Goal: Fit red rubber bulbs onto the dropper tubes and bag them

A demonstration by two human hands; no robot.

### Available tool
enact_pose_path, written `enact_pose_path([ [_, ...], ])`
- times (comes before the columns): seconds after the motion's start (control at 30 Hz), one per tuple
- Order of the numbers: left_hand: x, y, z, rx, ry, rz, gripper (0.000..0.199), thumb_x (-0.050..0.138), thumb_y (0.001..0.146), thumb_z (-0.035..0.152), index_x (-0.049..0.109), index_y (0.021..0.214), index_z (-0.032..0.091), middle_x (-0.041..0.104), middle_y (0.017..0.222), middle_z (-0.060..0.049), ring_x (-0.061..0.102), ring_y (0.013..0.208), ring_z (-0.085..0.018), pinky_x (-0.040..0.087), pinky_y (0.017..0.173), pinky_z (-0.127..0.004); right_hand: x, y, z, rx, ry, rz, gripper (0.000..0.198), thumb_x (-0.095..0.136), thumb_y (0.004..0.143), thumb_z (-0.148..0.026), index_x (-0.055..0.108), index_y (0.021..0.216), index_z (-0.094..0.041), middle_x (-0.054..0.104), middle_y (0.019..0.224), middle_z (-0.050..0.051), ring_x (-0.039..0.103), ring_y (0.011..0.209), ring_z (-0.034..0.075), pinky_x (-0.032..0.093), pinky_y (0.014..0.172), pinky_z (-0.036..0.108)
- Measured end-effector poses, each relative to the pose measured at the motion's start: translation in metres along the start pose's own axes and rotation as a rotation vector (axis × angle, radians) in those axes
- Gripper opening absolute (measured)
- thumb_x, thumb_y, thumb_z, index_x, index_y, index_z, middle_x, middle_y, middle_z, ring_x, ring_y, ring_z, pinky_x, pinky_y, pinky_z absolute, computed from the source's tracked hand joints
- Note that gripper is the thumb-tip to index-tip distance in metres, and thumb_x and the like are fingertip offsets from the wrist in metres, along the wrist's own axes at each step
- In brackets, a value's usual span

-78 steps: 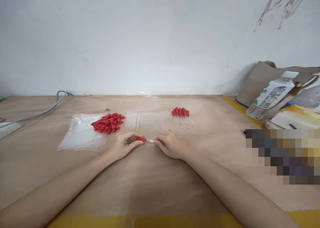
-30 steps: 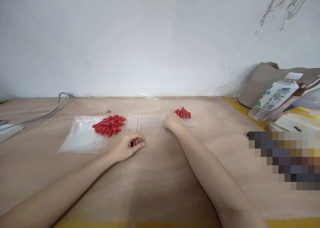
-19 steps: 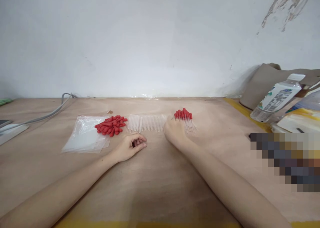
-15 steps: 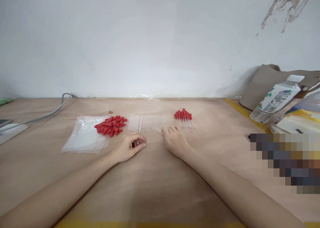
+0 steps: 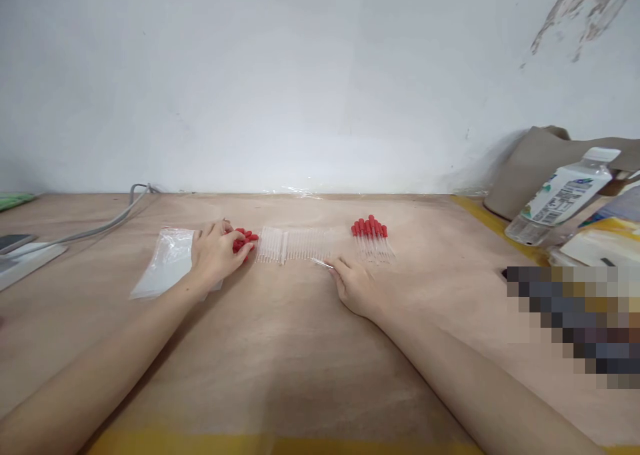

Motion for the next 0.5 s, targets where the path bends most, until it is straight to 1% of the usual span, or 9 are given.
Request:
enact_pose_path([
  [0.13,0.012,0.000,-0.004,-0.015,0.020,-0.031,0.030,0.052,0.078,0.040,0.069,0.066,0.019,0.057,0.093,-0.011,0.045,0.099,-0.029,0.030,0.081,-0.042,0.001,0.000,0.001,0.004,0.007,-0.002,0.030,0.031,0.092,-0.026,0.055,0.109,-0.018,0.057,0.082,0.007,0.054,0.070,0.015,0.045,0.064,0.027],
  [0.2,0.015,-0.001,-0.003,-0.017,0.017,-0.042,0.028,0.052,0.078,0.038,0.069,0.065,0.020,0.057,0.092,-0.011,0.045,0.100,-0.029,0.031,0.080,-0.041,0.000,0.000,0.001,0.001,0.009,0.004,0.030,0.031,0.092,-0.025,0.055,0.109,-0.018,0.057,0.082,0.007,0.054,0.071,0.015,0.045,0.064,0.027],
  [0.27,0.013,0.000,-0.003,-0.027,0.015,-0.035,0.026,0.052,0.077,0.034,0.068,0.065,0.019,0.057,0.091,-0.010,0.046,0.097,-0.028,0.032,0.078,-0.041,0.000,0.000,0.000,-0.006,0.008,0.006,0.030,0.031,0.092,-0.025,0.055,0.108,-0.017,0.056,0.082,0.007,0.055,0.072,0.016,0.044,0.064,0.027],
  [0.37,-0.002,0.002,0.002,-0.019,0.016,0.011,0.023,0.051,0.077,0.030,0.067,0.067,0.018,0.058,0.090,-0.010,0.049,0.092,-0.027,0.034,0.076,-0.040,0.000,0.001,0.000,-0.001,0.002,-0.011,0.029,0.032,0.092,-0.024,0.055,0.108,-0.017,0.056,0.083,0.006,0.055,0.073,0.015,0.044,0.066,0.026],
  [0.43,-0.017,0.004,0.012,0.035,0.003,0.019,0.021,0.050,0.076,0.027,0.066,0.070,0.016,0.058,0.087,-0.010,0.051,0.088,-0.026,0.036,0.076,-0.039,-0.001,0.001,0.001,0.009,-0.028,-0.005,0.028,0.033,0.091,-0.023,0.056,0.107,-0.017,0.057,0.084,0.007,0.055,0.075,0.016,0.043,0.067,0.027],
  [0.5,-0.027,0.004,0.030,0.143,-0.028,-0.052,0.017,0.049,0.074,0.022,0.064,0.071,0.015,0.058,0.084,-0.009,0.053,0.081,-0.024,0.039,0.073,-0.036,-0.004,0.001,0.002,0.026,-0.089,0.023,0.027,0.033,0.091,-0.023,0.057,0.103,-0.017,0.059,0.085,0.007,0.055,0.077,0.017,0.041,0.070,0.029],
])
Point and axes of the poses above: each hand's wrist, its own y-axis towards the middle knuckle, its own x-axis out of the palm, z = x × y, the point moved 9 cm from there along y, towards the middle knuckle
